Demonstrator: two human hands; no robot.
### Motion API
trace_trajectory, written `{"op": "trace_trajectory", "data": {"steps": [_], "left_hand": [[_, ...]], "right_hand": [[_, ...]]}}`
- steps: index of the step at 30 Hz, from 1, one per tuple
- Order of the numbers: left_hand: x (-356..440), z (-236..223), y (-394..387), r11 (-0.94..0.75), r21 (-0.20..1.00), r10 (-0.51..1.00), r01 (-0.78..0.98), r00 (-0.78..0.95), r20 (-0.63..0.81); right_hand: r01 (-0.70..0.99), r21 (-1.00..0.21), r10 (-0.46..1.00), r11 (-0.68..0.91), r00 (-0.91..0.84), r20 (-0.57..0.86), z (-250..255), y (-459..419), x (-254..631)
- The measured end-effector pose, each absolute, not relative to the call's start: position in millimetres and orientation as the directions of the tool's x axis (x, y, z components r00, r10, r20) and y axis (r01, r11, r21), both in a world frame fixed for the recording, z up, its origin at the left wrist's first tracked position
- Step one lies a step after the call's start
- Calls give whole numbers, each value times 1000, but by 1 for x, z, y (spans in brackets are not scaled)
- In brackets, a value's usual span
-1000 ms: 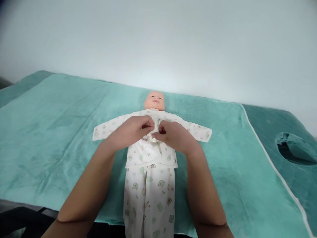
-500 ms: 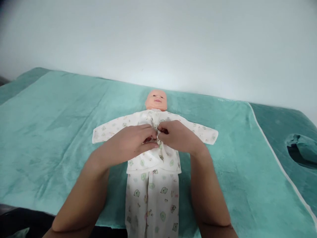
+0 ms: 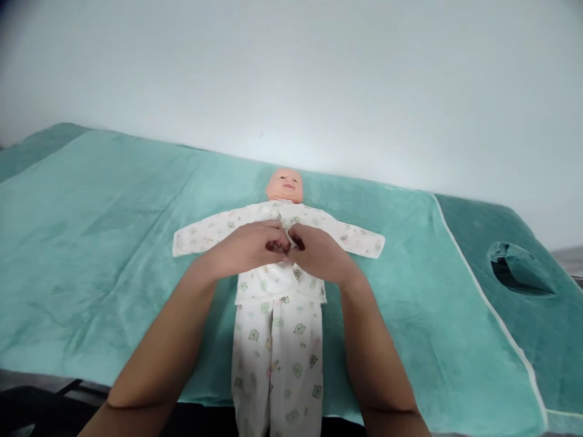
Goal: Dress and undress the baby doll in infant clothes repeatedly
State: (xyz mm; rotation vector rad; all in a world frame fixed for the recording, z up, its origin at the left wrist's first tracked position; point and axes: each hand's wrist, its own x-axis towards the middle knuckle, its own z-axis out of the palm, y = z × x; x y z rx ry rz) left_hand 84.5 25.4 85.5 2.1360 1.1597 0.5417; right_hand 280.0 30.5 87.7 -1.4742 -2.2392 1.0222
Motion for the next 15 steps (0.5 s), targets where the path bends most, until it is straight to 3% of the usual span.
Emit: {"op": "trace_trajectory", "data": {"steps": [6, 12, 15], "left_hand": [[84, 71, 17, -337, 816, 866, 470, 495, 72], [94, 53, 7, -307, 880, 907, 362, 391, 155], [105, 46, 0, -295, 892, 940, 342, 273, 206]], "right_hand": [[496, -838, 850, 227, -520, -78, 82, 25, 292], [377, -921, 900, 94, -429, -83, 62, 26, 299], [190, -980, 916, 54, -399, -27, 48, 26, 299]]}}
